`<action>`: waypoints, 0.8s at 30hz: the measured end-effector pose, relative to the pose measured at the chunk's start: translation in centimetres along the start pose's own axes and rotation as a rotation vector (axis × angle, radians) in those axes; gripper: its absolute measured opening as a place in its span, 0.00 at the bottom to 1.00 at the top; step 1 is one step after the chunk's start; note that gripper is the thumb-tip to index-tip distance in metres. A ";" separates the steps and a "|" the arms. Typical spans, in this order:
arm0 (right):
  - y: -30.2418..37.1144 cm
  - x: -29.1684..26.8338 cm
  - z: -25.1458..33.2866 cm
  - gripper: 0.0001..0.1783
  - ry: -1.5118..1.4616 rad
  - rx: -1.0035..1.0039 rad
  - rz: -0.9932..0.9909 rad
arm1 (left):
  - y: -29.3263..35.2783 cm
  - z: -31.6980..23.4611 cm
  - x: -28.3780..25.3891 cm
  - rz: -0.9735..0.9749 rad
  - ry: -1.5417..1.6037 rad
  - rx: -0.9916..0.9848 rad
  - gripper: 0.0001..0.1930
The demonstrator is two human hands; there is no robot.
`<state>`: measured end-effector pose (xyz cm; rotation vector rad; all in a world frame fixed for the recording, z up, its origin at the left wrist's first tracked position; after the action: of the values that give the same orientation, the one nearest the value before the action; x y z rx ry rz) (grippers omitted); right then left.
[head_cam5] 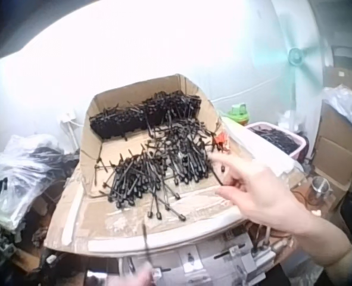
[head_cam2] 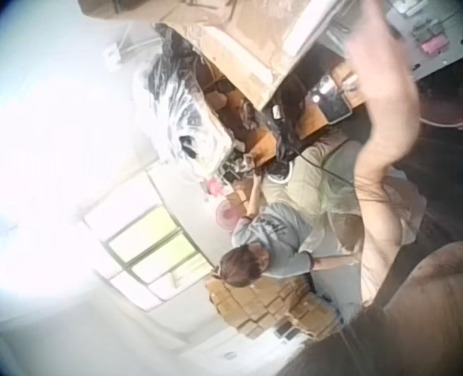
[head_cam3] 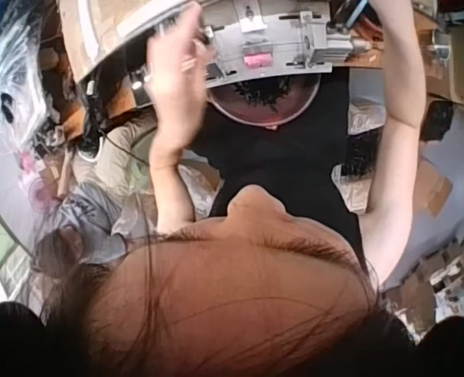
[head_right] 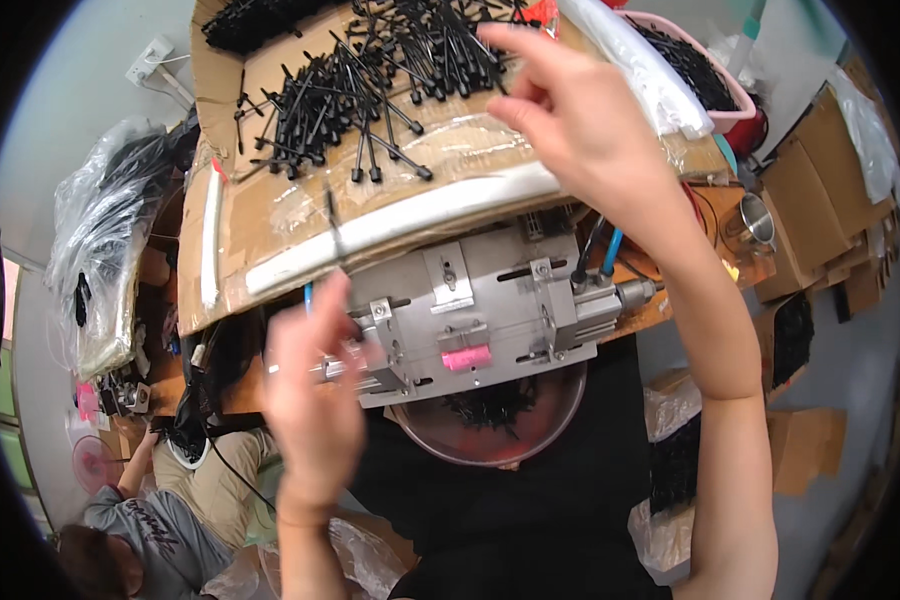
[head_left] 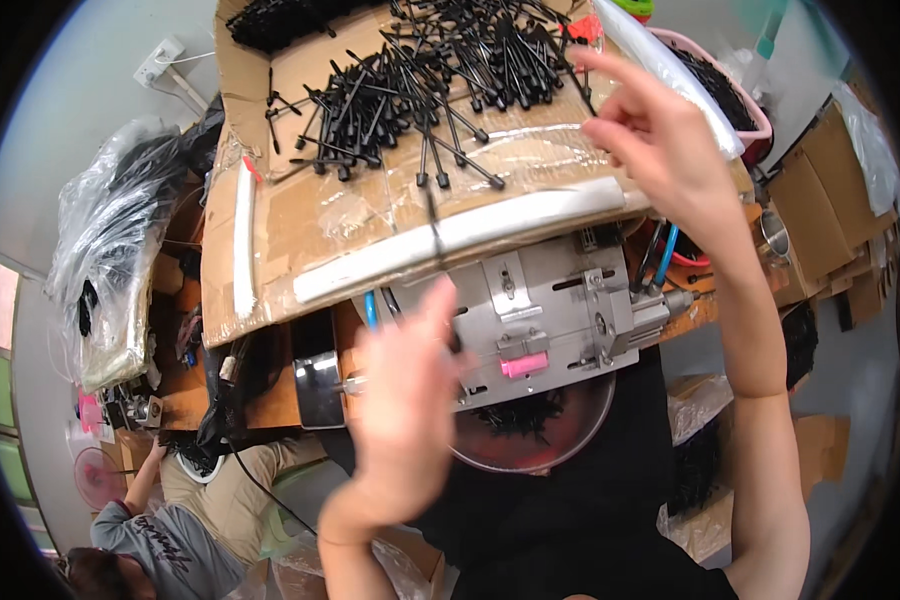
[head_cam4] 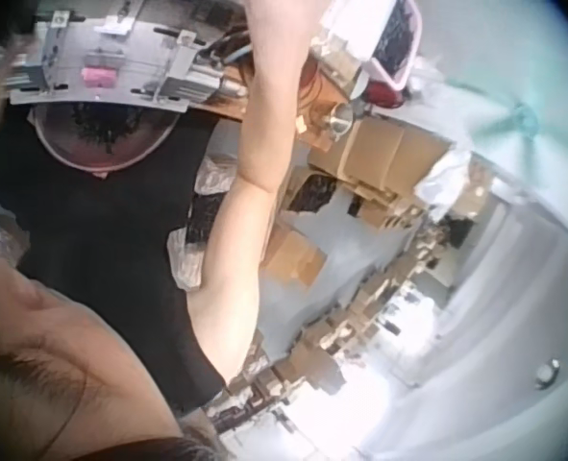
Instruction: The person repeatedly picks up black cable ties from a pile on a cardboard surface and inserts them into a small metal jig with a pink knob. They manipulate the jig to process each tie and then place the finished items into a clear plastic bowl below.
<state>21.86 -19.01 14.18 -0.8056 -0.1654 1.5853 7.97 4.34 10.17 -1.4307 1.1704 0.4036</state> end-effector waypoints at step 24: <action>21.9 9.4 0.0 0.34 -0.002 -0.075 0.193 | -10.2 2.1 6.8 0.027 -0.074 0.079 0.16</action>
<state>4.27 -14.89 -1.39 -0.8997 -0.1530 1.7696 20.04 1.50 9.71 -1.3220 1.1355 0.4211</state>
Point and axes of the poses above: each hand's wrist, its own y-axis away from the middle knuckle, its own x-axis out of the palm, z = x × y, the point moved 2 cm from there along -y, towards the middle knuckle, and after that the axes turned 15 degrees about -y, right-handed, at the moved point
